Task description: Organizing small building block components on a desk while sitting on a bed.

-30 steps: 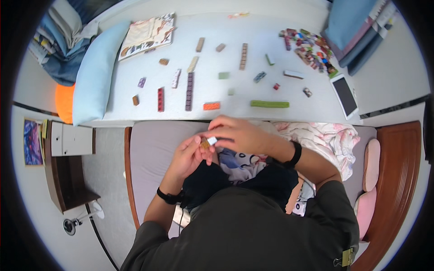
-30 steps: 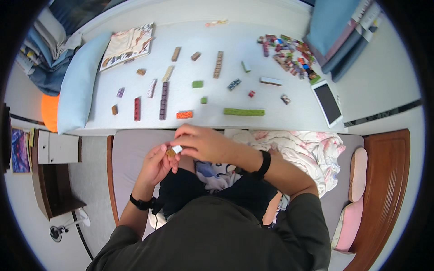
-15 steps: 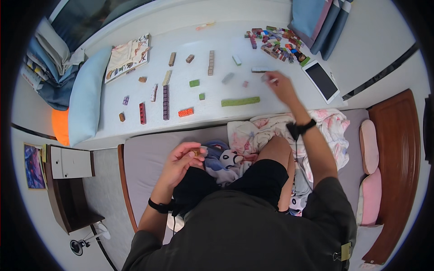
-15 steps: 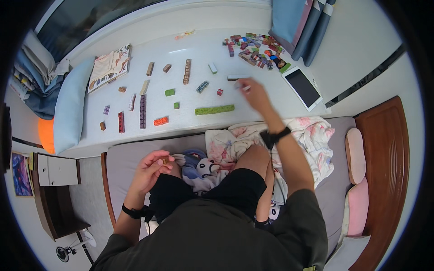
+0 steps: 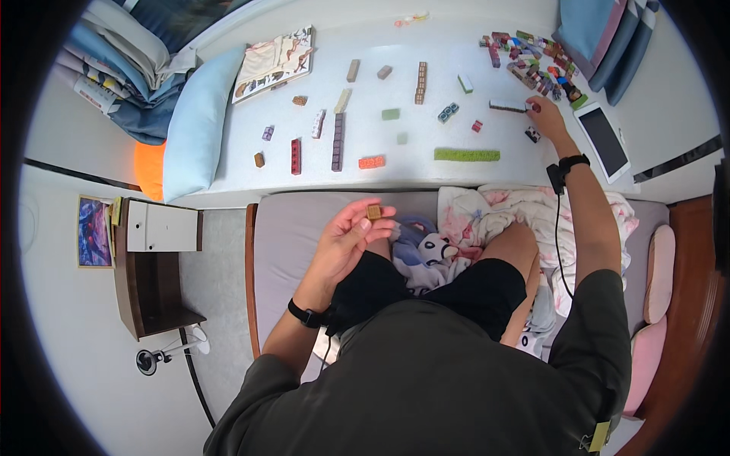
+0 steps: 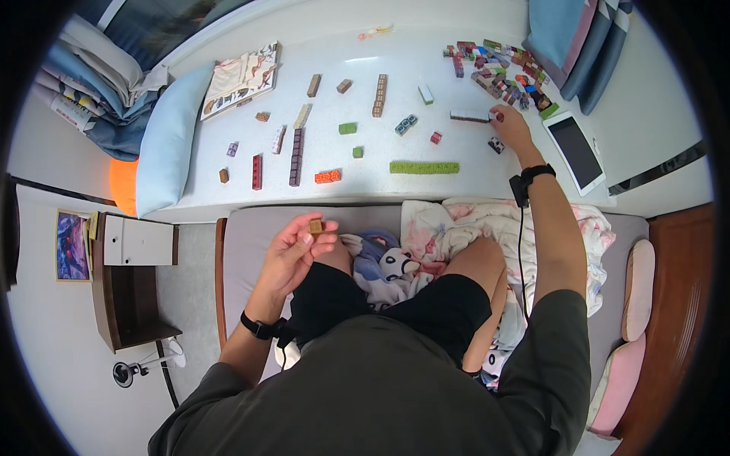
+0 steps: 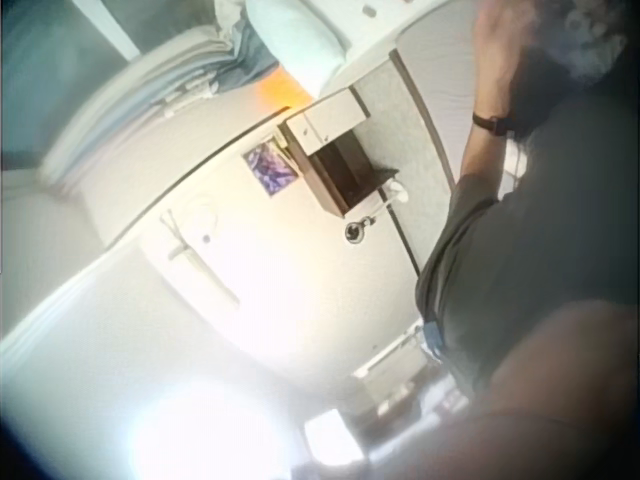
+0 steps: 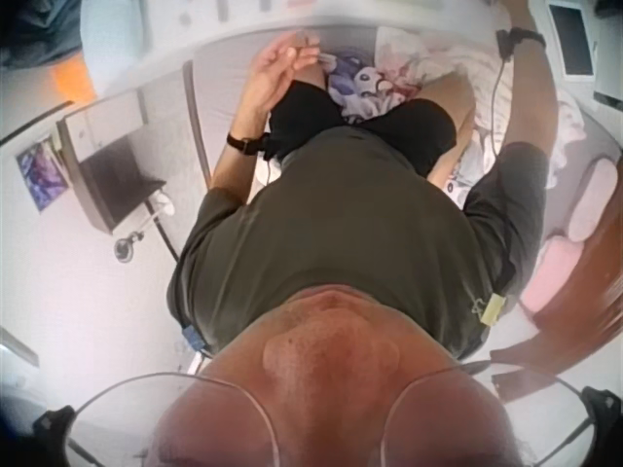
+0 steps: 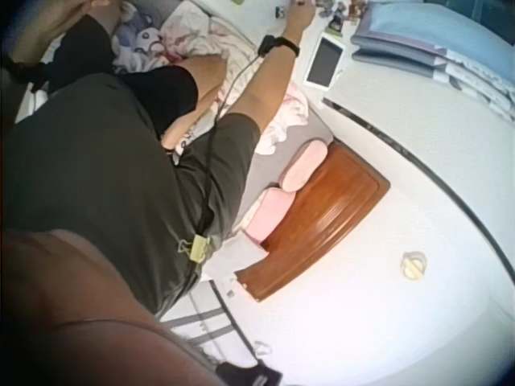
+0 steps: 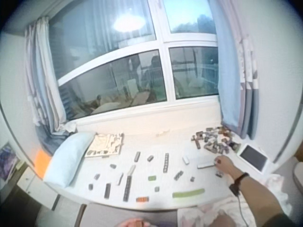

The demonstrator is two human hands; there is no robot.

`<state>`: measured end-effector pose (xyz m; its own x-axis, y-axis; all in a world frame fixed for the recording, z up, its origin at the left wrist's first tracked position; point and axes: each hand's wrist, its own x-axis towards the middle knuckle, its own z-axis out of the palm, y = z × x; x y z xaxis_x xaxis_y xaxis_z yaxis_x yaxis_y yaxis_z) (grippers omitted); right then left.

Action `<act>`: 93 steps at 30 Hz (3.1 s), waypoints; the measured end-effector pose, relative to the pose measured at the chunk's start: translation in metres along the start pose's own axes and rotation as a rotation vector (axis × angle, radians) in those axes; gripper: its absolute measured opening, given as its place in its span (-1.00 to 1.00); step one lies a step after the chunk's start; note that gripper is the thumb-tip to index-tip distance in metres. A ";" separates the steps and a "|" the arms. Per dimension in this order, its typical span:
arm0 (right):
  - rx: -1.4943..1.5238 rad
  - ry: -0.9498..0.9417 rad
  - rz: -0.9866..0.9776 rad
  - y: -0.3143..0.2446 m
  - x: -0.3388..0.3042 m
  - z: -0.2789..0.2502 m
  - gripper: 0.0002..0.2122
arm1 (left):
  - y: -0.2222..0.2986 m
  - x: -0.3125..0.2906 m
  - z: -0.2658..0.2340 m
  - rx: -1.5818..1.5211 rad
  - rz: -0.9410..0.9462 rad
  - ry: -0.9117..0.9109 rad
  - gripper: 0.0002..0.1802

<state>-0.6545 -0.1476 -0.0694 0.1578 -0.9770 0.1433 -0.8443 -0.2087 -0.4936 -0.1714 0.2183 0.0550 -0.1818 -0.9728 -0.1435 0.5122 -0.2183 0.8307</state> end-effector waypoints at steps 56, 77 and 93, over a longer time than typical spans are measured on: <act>-0.088 0.371 -0.084 0.019 -0.115 -0.012 -0.72 | 0.024 0.137 -0.068 0.736 0.234 0.448 -0.69; -0.097 0.371 -0.121 0.034 -0.112 -0.004 -0.74 | 0.032 0.024 -0.211 0.922 0.548 0.914 -0.63; -0.138 0.354 -0.124 0.034 -0.109 -0.004 -0.74 | 0.032 0.033 -0.286 1.073 0.475 1.145 -0.62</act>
<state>-0.7024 -0.0482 -0.0982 0.0965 -0.8645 0.4932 -0.8947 -0.2925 -0.3377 0.0793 0.1570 -0.0774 0.7421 -0.5866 0.3243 -0.5341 -0.2250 0.8149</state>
